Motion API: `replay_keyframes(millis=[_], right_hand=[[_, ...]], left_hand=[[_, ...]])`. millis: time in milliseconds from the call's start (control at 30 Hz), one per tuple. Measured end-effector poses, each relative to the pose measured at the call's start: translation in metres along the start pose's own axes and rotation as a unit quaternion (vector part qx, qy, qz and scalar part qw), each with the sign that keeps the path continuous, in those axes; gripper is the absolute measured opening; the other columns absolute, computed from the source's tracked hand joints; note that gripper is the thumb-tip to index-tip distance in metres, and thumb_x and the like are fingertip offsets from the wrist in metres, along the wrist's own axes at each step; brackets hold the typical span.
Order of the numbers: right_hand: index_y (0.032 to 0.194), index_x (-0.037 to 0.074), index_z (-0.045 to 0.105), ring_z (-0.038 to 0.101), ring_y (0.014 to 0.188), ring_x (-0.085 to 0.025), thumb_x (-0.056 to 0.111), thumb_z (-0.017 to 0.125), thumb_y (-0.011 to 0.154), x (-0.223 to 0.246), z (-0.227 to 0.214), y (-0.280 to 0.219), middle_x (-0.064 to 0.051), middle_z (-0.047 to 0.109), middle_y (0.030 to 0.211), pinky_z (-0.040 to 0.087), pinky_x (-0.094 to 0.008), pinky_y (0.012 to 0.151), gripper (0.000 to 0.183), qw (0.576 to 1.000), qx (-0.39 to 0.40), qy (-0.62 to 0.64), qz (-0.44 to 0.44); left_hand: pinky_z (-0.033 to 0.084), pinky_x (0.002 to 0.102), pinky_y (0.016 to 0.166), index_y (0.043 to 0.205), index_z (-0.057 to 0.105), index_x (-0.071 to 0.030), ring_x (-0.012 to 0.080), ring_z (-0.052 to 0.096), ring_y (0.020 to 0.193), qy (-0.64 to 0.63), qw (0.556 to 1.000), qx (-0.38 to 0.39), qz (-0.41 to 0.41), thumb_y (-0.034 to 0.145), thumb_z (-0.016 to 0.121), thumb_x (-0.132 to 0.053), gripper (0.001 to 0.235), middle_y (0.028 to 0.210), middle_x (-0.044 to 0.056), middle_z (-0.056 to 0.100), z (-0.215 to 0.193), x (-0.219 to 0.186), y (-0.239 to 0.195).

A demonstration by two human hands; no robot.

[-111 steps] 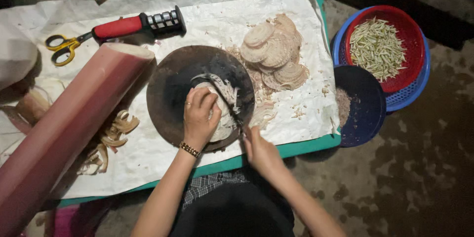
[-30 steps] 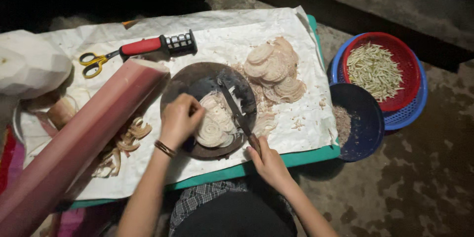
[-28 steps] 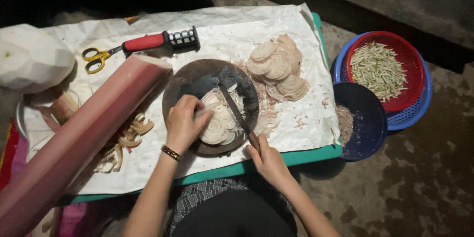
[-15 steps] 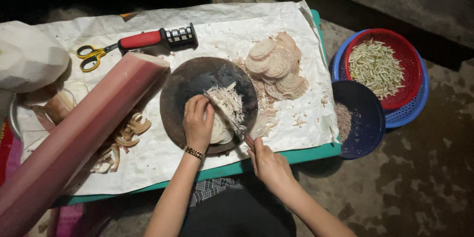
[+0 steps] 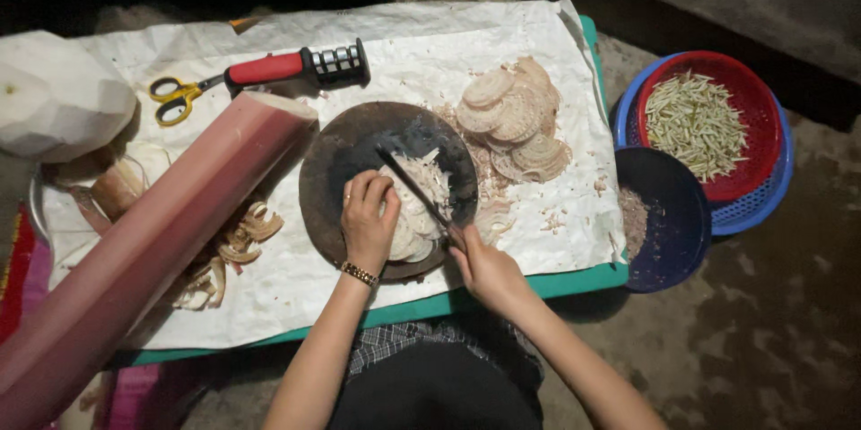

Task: The person slices a long pink vegetable into thin rounds using a knife on a wooden cutting board. They then chop the slices into smaller pieces. The sliced vegetable is placed into a nearby basket.

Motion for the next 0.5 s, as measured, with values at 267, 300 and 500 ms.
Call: replay_keyframes(millis=[267,300,500], right_hand=[[0.115,0.001,0.041,0.068,0.059,-0.047,0.027,0.054,0.101,0.007,-0.019,-0.048,-0.023,0.067,0.066,0.053,-0.055,0.049,0.032,0.996,0.010,-0.094,0.000],[0.116,0.001,0.041,0.068,0.059,-0.046,0.023,0.052,0.101,0.001,-0.010,-0.046,-0.022,0.067,0.067,0.053,-0.055,0.048,0.029,0.995,0.019,-0.095,0.004],[0.117,0.000,0.044,0.067,0.063,-0.045,0.018,0.051,0.100,-0.016,0.026,-0.008,-0.024,0.067,0.074,0.053,-0.053,0.052,0.026,0.995,-0.058,-0.059,-0.055]], left_hand=[[0.050,0.044,0.093,0.101,0.065,-0.003,0.0326,0.062,0.105,-0.012,1.000,0.003,-0.009,0.092,0.067,-0.005,0.010,0.110,0.011,0.064,0.001,0.002,0.001],[0.050,0.044,0.093,0.101,0.065,-0.002,0.0322,0.062,0.104,-0.012,1.000,0.003,-0.008,0.092,0.067,-0.006,0.010,0.110,0.012,0.064,0.002,0.003,0.001],[0.050,0.043,0.092,0.102,0.067,-0.003,0.0323,0.062,0.106,-0.021,1.000,0.005,-0.007,0.091,0.068,-0.006,0.011,0.111,0.011,0.064,0.001,0.002,0.001]])
Point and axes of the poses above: each hand's wrist, its own y-axis towards the middle knuckle, its own z-axis out of the palm, x = y × z, the point moved 5 cm from there along y, towards the middle knuckle
